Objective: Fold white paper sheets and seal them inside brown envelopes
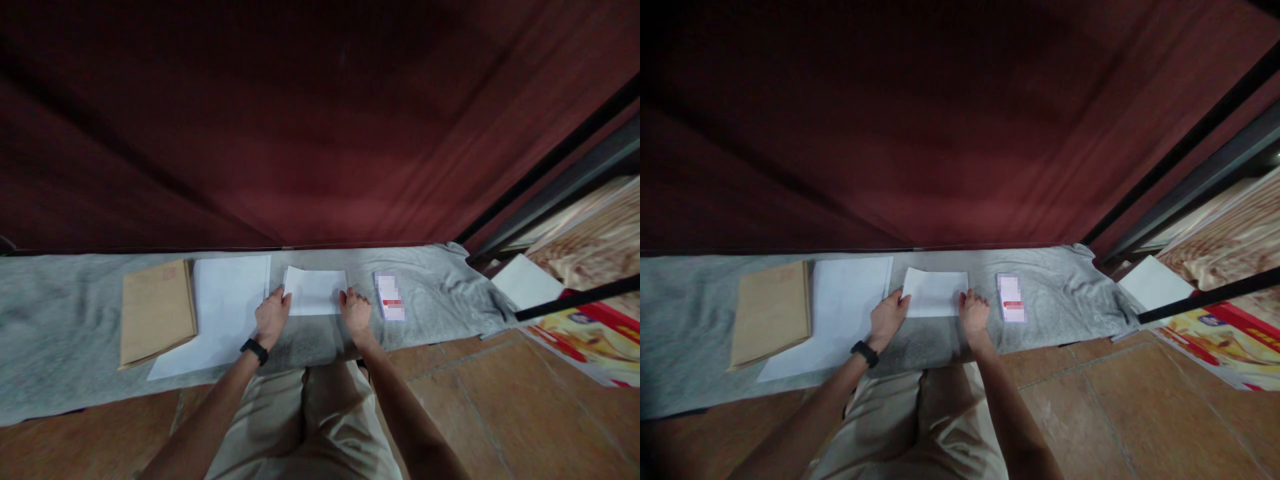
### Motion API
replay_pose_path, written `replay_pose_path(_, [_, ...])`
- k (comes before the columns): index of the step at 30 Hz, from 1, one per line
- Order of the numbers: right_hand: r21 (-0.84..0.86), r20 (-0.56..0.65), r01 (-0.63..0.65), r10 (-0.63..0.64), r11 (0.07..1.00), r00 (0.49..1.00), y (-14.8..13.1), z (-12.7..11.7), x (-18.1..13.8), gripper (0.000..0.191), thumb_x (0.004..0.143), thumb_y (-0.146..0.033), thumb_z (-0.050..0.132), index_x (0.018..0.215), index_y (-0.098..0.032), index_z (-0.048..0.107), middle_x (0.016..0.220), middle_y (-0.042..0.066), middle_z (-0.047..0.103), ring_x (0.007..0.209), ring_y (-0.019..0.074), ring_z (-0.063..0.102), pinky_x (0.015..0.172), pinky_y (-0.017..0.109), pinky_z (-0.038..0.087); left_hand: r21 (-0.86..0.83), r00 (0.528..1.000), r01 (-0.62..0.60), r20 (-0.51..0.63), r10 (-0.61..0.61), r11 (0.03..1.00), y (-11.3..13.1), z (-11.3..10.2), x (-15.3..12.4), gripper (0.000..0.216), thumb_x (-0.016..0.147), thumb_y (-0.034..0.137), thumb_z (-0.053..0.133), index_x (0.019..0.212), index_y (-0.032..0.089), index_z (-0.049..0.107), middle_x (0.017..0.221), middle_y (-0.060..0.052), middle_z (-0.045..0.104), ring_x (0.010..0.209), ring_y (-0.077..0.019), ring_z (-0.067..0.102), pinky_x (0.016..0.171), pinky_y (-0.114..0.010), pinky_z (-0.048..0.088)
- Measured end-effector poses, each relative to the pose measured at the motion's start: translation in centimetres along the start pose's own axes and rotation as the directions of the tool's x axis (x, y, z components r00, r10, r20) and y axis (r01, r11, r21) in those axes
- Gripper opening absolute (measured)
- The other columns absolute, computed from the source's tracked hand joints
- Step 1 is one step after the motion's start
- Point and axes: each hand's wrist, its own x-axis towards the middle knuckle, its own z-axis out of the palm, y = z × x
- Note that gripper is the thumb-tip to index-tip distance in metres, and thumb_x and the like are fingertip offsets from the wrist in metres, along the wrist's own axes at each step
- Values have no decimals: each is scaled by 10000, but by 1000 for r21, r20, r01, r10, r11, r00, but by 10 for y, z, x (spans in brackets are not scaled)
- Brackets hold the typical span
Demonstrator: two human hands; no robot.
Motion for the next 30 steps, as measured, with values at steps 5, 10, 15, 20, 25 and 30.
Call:
replay_pose_path(5, [17, -21, 19, -19, 1000, 1000, 2, 5, 0, 324, 1064, -334, 394, 1116, -134, 643, 1030, 197, 749, 1010, 297, 704, 963, 413, 403, -14, 1000, -6, -16, 6, 1000, -1, 3, 2, 322, 1038, 416, 415, 1086, 206, 654, 1035, -107, 756, 910, -234, 724, 710, -286, 453])
replay_pose_path(10, [33, -67, 32, -29, 999, 997, 5, 7, -1, 327, 1066, -319, 367, 1154, -128, 617, 1099, 196, 723, 1071, 308, 646, 996, 431, 364, 25, 999, -6, -40, 7, 1000, 2, 4, 1, 340, 1042, 418, 397, 1096, 198, 651, 1025, -119, 752, 883, -240, 725, 689, -288, 443])
replay_pose_path(15, [34, -88, 92, -89, 995, 992, 3, 4, 1, 371, 1038, -236, 389, 1343, -110, 560, 1244, 208, 664, 1165, 328, 580, 1009, 457, 376, 87, 997, -53, -55, 58, 995, 4, 2, 0, 342, 1043, 389, 393, 1127, 176, 648, 1040, -135, 749, 881, -251, 725, 693, -298, 443])
replay_pose_path(20, [37, -98, 232, -227, 972, 969, -4, 8, 1, 510, 977, -84, 385, 1474, -128, 488, 1554, 191, 463, 1416, 328, 419, 1166, 526, 265, 113, 995, -91, -23, 94, 989, 4, 0, 2, 339, 1040, 376, 400, 1151, 173, 647, 1039, -138, 750, 877, -248, 726, 698, -297, 453])
replay_pose_path(25, [114, -137, 292, -276, 950, 951, -27, 16, -9, 467, 1045, -209, 358, 1469, -78, 504, 1583, 202, 424, 1479, 319, 365, 1215, 534, 226, 125, 993, -120, -7, 122, 985, 3, -1, 1, 369, 1052, 370, 363, 1183, 166, 641, 1022, -143, 746, 891, -261, 730, 725, -314, 468])
replay_pose_path(30, [186, -163, 375, -348, 908, 923, -56, 34, -20, 498, 1069, -336, 383, 1510, -122, 474, 1611, 146, 399, 1489, 301, 360, 1210, 484, 283, 129, 987, -152, -37, 157, 980, 3, 1, -1, 396, 1059, 352, 328, 1251, 157, 613, 1029, -144, 745, 937, -274, 730, 773, -339, 493])
